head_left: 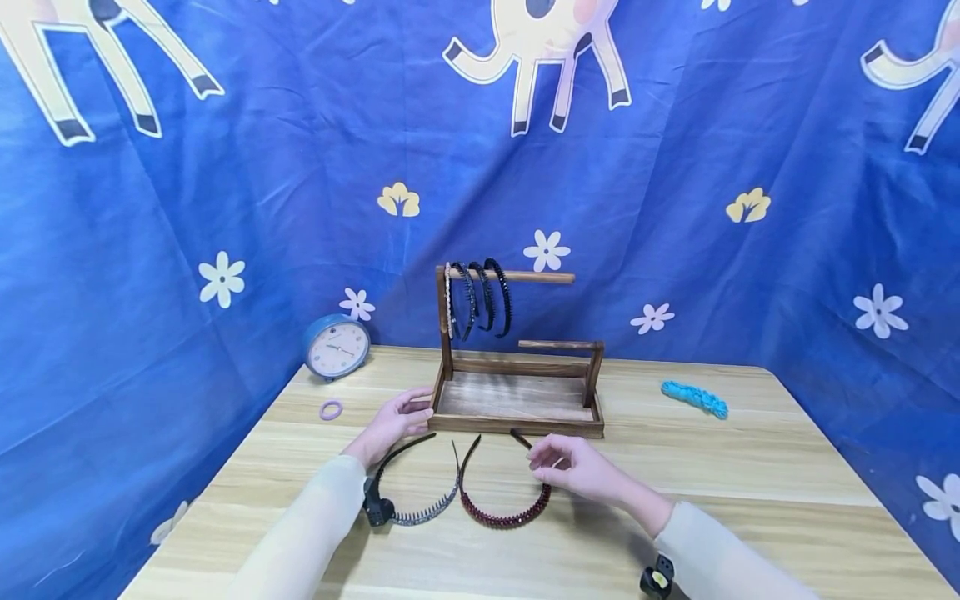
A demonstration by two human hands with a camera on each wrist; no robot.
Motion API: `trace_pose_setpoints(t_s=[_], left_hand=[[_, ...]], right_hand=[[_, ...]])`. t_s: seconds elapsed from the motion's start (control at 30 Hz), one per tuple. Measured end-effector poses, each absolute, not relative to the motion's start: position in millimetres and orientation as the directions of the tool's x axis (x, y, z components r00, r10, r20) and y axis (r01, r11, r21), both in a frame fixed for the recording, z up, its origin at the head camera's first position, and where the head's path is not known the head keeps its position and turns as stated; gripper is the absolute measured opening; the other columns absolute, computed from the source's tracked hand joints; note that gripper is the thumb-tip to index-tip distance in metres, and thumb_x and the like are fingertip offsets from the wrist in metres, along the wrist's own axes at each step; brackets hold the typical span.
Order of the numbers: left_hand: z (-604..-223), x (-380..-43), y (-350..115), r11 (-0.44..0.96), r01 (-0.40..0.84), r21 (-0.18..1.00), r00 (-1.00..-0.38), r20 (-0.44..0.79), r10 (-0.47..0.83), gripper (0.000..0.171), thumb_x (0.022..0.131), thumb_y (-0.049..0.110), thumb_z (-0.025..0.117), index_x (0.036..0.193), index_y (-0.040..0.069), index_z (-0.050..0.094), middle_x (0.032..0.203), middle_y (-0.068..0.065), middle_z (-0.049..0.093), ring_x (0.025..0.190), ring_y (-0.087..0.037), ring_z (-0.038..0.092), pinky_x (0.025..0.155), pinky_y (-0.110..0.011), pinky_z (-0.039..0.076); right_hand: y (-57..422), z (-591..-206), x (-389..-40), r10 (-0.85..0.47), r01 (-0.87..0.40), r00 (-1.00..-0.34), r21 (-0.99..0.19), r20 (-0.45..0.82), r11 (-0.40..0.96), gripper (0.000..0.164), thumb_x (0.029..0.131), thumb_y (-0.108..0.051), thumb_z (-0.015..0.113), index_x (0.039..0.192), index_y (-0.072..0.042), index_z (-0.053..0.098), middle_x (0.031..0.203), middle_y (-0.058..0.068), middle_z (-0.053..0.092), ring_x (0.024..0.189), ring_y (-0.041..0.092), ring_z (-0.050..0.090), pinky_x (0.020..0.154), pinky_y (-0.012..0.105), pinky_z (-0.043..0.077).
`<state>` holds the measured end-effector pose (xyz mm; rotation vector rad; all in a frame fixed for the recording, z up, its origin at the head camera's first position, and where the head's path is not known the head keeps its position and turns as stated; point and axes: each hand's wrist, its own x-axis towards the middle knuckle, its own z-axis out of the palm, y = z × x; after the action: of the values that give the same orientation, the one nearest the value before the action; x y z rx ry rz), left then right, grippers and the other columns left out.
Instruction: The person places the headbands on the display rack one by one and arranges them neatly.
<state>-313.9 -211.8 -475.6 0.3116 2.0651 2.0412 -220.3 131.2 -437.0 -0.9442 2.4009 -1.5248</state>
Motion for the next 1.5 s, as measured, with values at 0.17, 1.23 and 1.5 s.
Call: trace_pose_setpoints(t_s=[0.17, 1.23, 1.5], left_hand=[[-474.6, -311.8, -212.1, 0.009, -0.008, 1.000, -0.952, -0.010, 0.307, 0.056, 0.092, 0.005, 0.056, 0.141, -0.002, 0.031, 0.136, -0.032, 0.035, 0.119, -0.042, 0.042, 0.093, -0.045, 0.047], [-476.8, -314.5, -210.2, 0.013, -0.012, 1.000, -0.964, -0.015, 0.266, 0.053, 0.090, 0.006, 0.059, 0.139, 0.001, 0.037, 0.133, -0.028, 0.041, 0.112, -0.031, 0.051, 0.089, -0.041, 0.050], [-478.7, -316.6, -211.3, 0.020, -0.006, 1.000, -0.963, -0.011, 0.270, 0.053, 0.091, 0.006, 0.058, 0.139, 0.000, 0.036, 0.135, -0.029, 0.039, 0.113, -0.032, 0.050, 0.090, -0.040, 0.050]], right_hand=[[127.4, -439.4, -215.4, -0.648, -0.492, -0.738, -0.808, 0.189, 0.324, 0.024, 0.083, -0.010, 0.068, 0.104, -0.001, 0.062, 0.094, 0.009, 0.065, 0.086, 0.015, 0.059, 0.080, 0.029, 0.052], [106.4, -454.3, -201.3, -0.808, -0.763, -0.583, -0.399, 0.084, 0.509, 0.019, 0.074, -0.027, 0.075, 0.087, -0.020, 0.064, 0.084, -0.016, 0.049, 0.079, -0.002, 0.045, 0.073, 0.014, 0.043], [113.2, -445.8, -201.9, -0.795, -0.725, -0.592, -0.518, 0.132, 0.454, 0.016, 0.077, -0.021, 0.074, 0.089, -0.015, 0.066, 0.084, -0.013, 0.052, 0.078, 0.000, 0.048, 0.070, 0.015, 0.046]])
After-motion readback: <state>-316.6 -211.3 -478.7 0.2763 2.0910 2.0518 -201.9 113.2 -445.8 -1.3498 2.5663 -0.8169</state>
